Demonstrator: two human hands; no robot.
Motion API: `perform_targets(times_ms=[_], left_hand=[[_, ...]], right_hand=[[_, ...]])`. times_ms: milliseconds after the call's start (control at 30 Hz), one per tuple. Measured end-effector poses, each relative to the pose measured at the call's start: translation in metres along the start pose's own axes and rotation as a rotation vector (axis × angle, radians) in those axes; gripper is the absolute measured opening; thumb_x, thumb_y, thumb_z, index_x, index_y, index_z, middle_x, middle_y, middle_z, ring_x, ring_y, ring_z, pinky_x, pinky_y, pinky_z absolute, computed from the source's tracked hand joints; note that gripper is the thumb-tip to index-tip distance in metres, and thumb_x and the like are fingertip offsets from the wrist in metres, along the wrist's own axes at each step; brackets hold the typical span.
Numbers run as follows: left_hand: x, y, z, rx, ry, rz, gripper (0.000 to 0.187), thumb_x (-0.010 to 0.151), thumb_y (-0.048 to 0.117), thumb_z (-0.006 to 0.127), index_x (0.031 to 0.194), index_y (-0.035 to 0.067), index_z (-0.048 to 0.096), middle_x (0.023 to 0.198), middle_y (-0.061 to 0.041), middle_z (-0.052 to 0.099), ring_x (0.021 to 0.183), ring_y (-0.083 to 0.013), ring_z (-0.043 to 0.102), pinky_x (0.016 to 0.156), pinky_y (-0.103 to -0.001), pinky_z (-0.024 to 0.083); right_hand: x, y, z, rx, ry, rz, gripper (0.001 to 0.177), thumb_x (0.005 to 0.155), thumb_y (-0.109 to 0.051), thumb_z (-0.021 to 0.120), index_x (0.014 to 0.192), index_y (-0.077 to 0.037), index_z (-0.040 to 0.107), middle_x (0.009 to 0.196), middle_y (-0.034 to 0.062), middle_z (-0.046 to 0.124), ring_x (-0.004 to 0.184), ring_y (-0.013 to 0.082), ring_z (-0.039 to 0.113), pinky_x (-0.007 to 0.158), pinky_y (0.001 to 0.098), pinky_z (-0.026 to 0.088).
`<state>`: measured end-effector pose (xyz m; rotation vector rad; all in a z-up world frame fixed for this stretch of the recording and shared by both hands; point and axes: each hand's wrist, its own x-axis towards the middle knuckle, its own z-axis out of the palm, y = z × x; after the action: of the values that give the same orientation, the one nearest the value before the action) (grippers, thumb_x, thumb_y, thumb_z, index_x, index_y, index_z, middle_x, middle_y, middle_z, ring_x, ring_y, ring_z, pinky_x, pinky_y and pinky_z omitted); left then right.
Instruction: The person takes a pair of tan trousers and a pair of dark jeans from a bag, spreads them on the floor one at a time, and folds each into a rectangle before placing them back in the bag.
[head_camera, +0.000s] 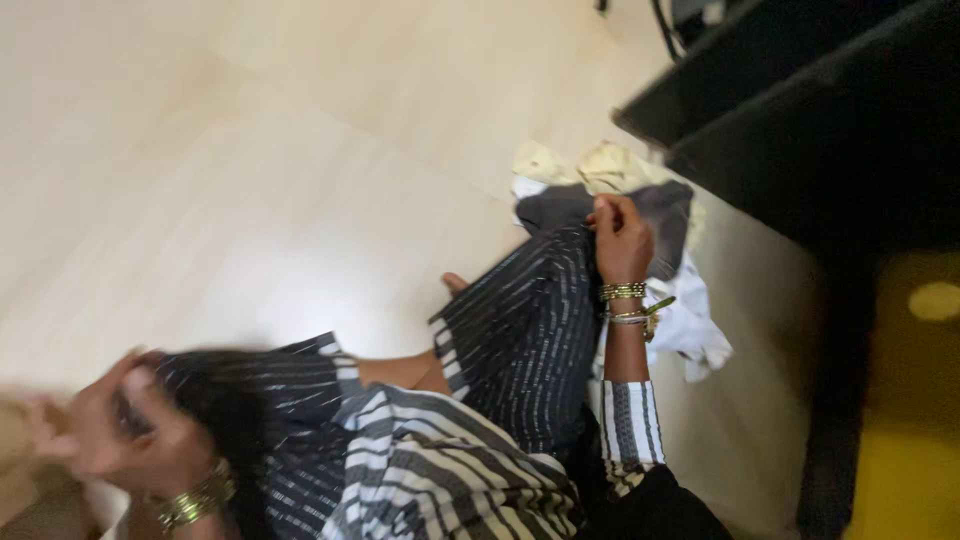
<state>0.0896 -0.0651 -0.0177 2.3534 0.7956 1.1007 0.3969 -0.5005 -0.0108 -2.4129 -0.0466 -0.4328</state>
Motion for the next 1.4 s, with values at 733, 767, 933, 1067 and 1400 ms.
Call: perform_targets(times_ms=[733,767,933,1067,1400], left_hand=[[-0.034,-0.072,0.173,-1.04,-0.411,-0.755,0.022,0.103,0.011,0.061,0.117,-0.005,0.068,0.107,-0.018,0.074,0.099,-0.0237,0.073,0.095,-0.036,0.06],[-0.034,-0.074,0.171,-1.037,-0.412,-0.748,0.023,0.102,0.01,0.061,0.117,-0.005,0.068,0.107,-0.018,0.074,0.099,-0.0242,0.073,0.094,-0.036,0.061],[-0.036,-0.073,0.175,-1.054,-0.419,-0.805,0.024,0.099,0.008,0.06,0.116,-0.007,0.067,0.107,-0.019,0.074,0.098,-0.0235,0.074,0.09,-0.035,0.062],[-0.036,-0.072,0.181,-1.069,-0.432,-0.777,0.025,0.099,0.009,0.062,0.117,-0.007,0.068,0.108,-0.019,0.074,0.096,-0.0226,0.073,0.09,-0.034,0.06],[-0.038,-0.079,0.18,-1.141,-0.374,-0.859,0.037,0.101,0.021,0.055,0.133,0.003,0.058,0.119,-0.018,0.072,0.098,-0.0208,0.073,0.086,-0.032,0.062]], right_hand=[[0.044,0.21,0.022,-0.602,-0.046,0.148,0.034,0.08,-0.022,0.085,0.111,-0.012,0.076,0.104,0.0212,0.072,0.094,0.0427,0.067,0.077,0.0535,0.054],[0.055,0.204,0.015,-0.572,0.032,0.142,0.032,0.08,-0.021,0.085,0.11,-0.012,0.077,0.102,0.0218,0.073,0.092,0.0435,0.068,0.075,0.0543,0.054],[0.144,0.123,-0.035,-0.197,0.4,-0.203,0.023,0.088,0.006,0.067,0.108,0.0,0.078,0.098,0.0203,0.078,0.086,0.0281,0.076,0.073,0.0433,0.059],[0.211,0.025,-0.038,0.554,0.265,-0.213,0.035,0.112,-0.029,0.07,0.094,0.001,0.074,0.079,0.012,0.068,0.07,0.0189,0.054,0.067,0.0384,0.042],[0.163,-0.145,0.172,1.917,-0.653,0.101,0.056,0.103,-0.039,0.057,0.143,-0.001,0.053,0.148,0.0138,0.058,0.135,0.0334,0.058,0.122,0.0477,0.048]])
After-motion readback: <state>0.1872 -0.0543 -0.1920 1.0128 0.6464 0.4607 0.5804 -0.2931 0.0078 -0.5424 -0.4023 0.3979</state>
